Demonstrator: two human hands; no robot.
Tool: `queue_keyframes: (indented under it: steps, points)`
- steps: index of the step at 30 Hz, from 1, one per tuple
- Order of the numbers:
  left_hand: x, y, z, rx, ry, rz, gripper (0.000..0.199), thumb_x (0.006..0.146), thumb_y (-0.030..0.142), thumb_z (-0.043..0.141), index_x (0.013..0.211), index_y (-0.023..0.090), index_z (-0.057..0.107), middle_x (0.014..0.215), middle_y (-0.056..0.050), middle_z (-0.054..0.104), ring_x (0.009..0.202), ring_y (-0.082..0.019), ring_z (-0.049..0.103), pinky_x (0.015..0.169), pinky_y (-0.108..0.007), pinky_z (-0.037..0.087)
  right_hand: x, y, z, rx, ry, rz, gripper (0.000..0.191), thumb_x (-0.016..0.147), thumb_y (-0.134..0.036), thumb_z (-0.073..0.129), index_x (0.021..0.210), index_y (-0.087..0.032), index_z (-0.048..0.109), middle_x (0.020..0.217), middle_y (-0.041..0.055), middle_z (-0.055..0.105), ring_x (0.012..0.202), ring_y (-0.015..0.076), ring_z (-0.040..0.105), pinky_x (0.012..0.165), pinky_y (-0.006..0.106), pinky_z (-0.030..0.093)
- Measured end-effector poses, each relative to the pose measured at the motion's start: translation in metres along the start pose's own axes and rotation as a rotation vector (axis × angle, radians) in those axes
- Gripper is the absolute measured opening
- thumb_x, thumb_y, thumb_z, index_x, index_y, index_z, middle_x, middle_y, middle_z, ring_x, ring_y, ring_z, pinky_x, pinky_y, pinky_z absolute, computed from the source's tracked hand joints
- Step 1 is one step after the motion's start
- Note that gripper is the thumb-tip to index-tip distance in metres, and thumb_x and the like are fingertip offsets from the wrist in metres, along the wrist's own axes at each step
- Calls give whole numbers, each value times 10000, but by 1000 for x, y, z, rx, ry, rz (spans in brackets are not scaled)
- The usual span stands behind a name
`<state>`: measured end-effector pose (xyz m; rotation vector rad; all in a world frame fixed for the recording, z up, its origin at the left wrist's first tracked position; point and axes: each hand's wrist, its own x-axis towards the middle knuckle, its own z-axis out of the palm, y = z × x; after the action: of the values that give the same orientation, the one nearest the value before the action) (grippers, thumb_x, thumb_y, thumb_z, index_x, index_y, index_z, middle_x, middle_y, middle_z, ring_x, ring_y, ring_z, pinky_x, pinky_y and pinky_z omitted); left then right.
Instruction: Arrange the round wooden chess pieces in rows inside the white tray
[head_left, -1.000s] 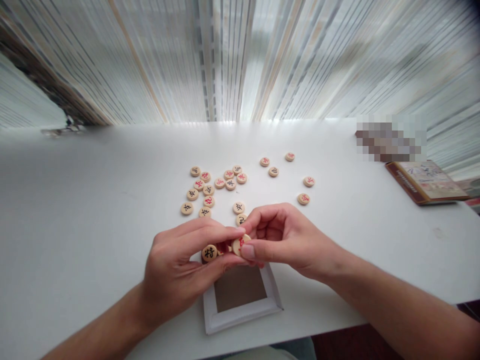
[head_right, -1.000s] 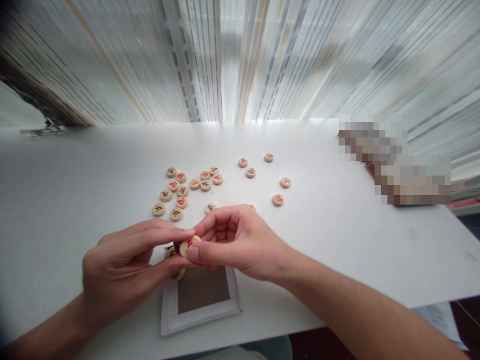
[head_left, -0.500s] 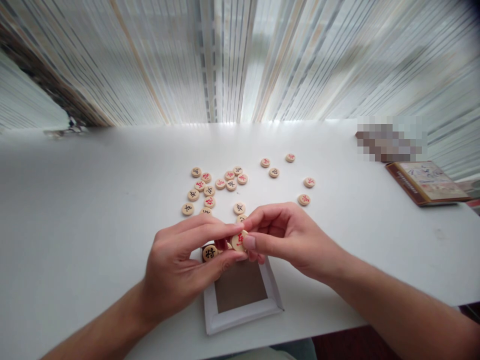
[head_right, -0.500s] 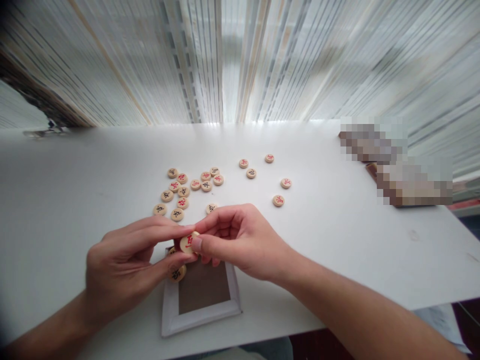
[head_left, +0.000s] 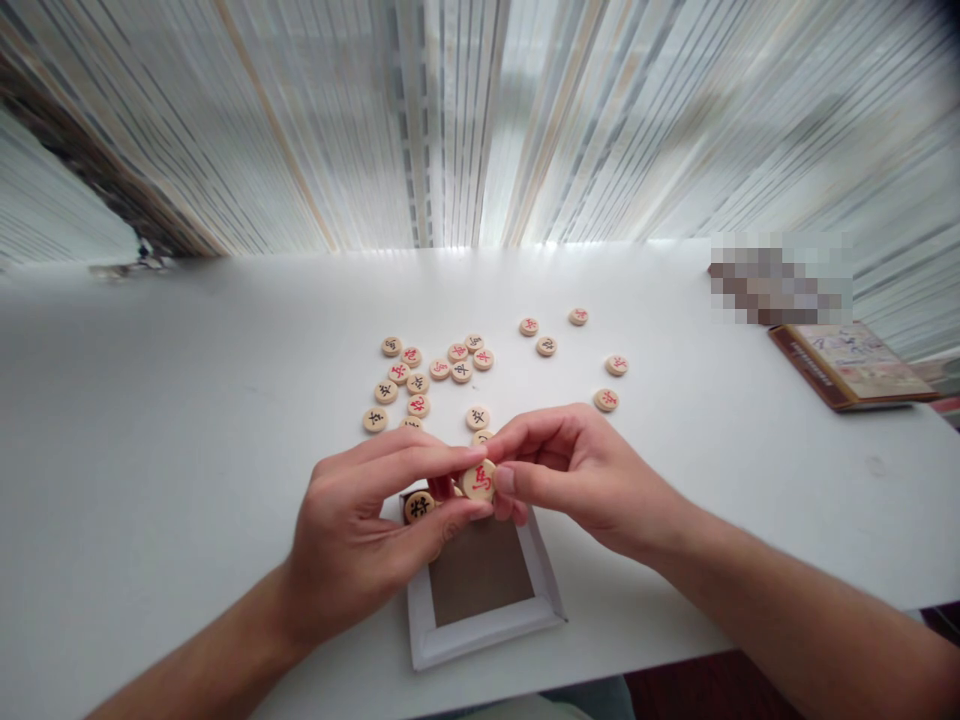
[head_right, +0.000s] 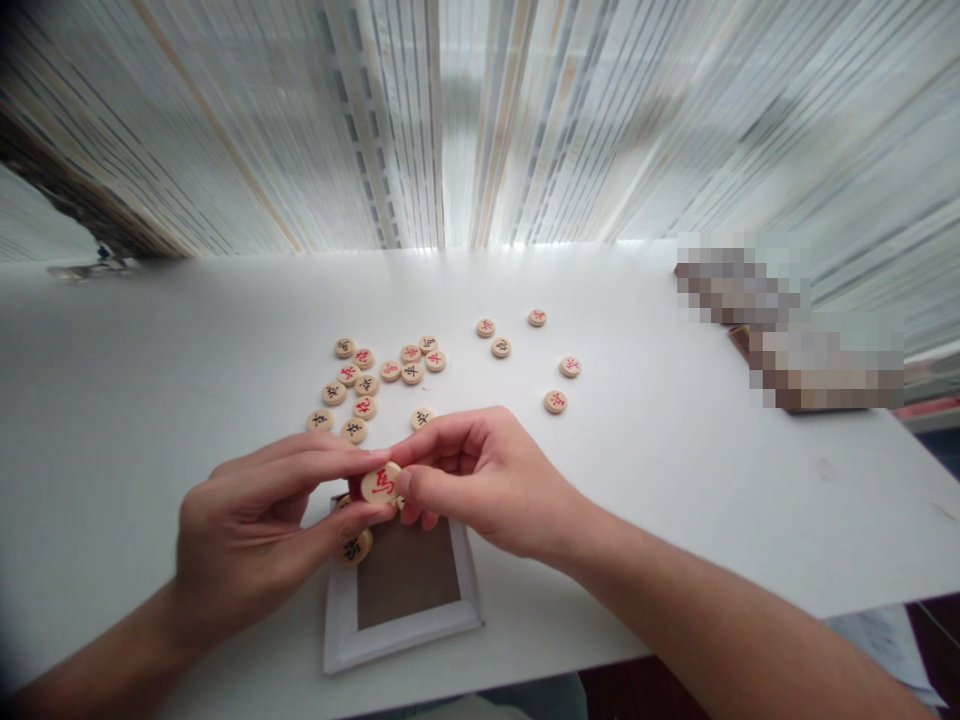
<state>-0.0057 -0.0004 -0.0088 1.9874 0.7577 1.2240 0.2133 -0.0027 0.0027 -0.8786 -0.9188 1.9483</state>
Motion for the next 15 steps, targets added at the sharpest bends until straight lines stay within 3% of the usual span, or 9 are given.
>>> queue_keyframes:
  steps: [5, 9, 15]
  points:
    - [-1, -1, 0, -51, -9, -51, 419, 913, 79, 843, 1280, 279, 839, 986, -69, 836, 831, -190, 777, 729, -285, 636, -2, 1, 0, -16, 26, -41, 301, 664, -177, 1055, 922, -174, 899, 748, 36, 816, 652, 111, 712, 626, 187, 594]
    - [-1, 0, 1, -67, 36, -107, 338, 919, 94, 840, 1207, 269, 862, 989, -75, 842, 846, -202, 779, 734, -298, 638, -3, 4, 1, -121, 77, -93, 339, 629, -199, 1072, 913, -176, 889, 843, 68, 840, 739, 158, 745, 695, 245, 626]
    - [-1, 0, 1, -65, 60, -106, 312, 898, 63, 852, 1151, 245, 870, 962, -66, 843, 835, -183, 769, 723, -272, 631, -5, 4, 3, -300, 101, -238, 246, 743, -278, 1022, 940, -193, 903, 831, 80, 837, 712, 175, 713, 642, 267, 603]
